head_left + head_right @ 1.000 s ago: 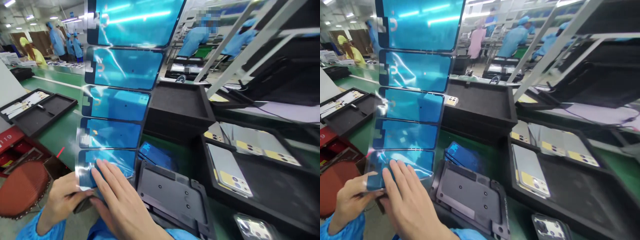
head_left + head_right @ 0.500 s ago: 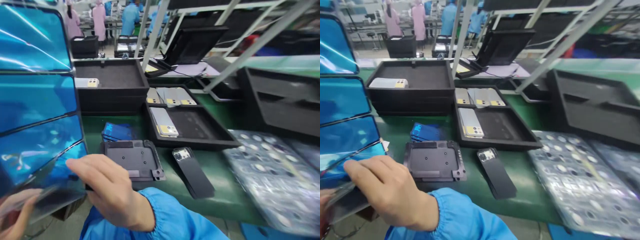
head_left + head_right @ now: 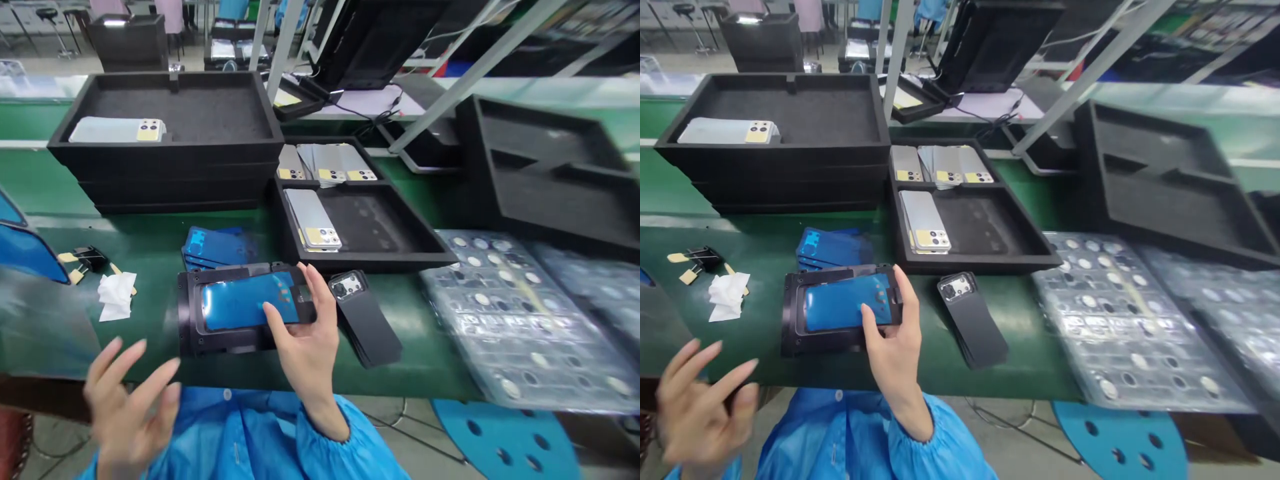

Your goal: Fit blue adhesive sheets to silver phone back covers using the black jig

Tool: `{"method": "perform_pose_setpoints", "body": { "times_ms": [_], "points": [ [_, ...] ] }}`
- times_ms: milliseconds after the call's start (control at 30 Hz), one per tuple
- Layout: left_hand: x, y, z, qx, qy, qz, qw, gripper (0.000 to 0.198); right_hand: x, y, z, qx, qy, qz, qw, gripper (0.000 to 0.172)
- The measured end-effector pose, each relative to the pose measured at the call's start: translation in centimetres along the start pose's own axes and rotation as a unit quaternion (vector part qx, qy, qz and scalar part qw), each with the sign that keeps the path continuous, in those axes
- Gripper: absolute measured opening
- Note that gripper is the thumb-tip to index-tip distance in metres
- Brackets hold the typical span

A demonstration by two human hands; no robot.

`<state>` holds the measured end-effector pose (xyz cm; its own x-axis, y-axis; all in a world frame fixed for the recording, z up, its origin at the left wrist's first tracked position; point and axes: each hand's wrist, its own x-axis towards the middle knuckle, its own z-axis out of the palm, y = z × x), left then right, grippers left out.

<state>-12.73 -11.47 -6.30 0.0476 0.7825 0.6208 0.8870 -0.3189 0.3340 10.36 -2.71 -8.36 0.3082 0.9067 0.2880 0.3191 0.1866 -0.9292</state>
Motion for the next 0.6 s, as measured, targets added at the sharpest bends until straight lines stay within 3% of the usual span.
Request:
{"method": "perform_pose_setpoints", "body": {
  "times_ms": [67, 200, 300, 467, 600],
  "points": [
    [1.5, 1.2, 2.8, 0.015, -0.067, 0.061, 0.996, 0.036, -0.1, 0.4, -0.4, -0.014, -0.007, -0.011, 1.000, 0.061],
    [3.5, 2.3, 6.0, 0.055, -0.156, 0.074, 0.983, 0.042, -0.2, 0.6, -0.9, -0.027, -0.038, -0.035, 0.998, 0.056],
    [3.4, 1.9, 6.3, 0.072, -0.176, 0.081, 0.978, 0.047, -0.2, 0.5, -1.0, -0.039, -0.054, -0.040, 0.997, 0.054],
    [2.8, 1.6, 5.8, 0.072, -0.159, 0.067, 0.982, 0.042, -0.1, 0.0, -1.5, -0.060, -0.067, -0.061, 0.994, 0.048],
    [3.2, 2.2, 6.1, 0.064, -0.162, 0.059, 0.983, 0.043, 0.7, 0.4, -3.9, -0.064, 0.017, -0.082, 0.994, 0.026]
  ]
}}
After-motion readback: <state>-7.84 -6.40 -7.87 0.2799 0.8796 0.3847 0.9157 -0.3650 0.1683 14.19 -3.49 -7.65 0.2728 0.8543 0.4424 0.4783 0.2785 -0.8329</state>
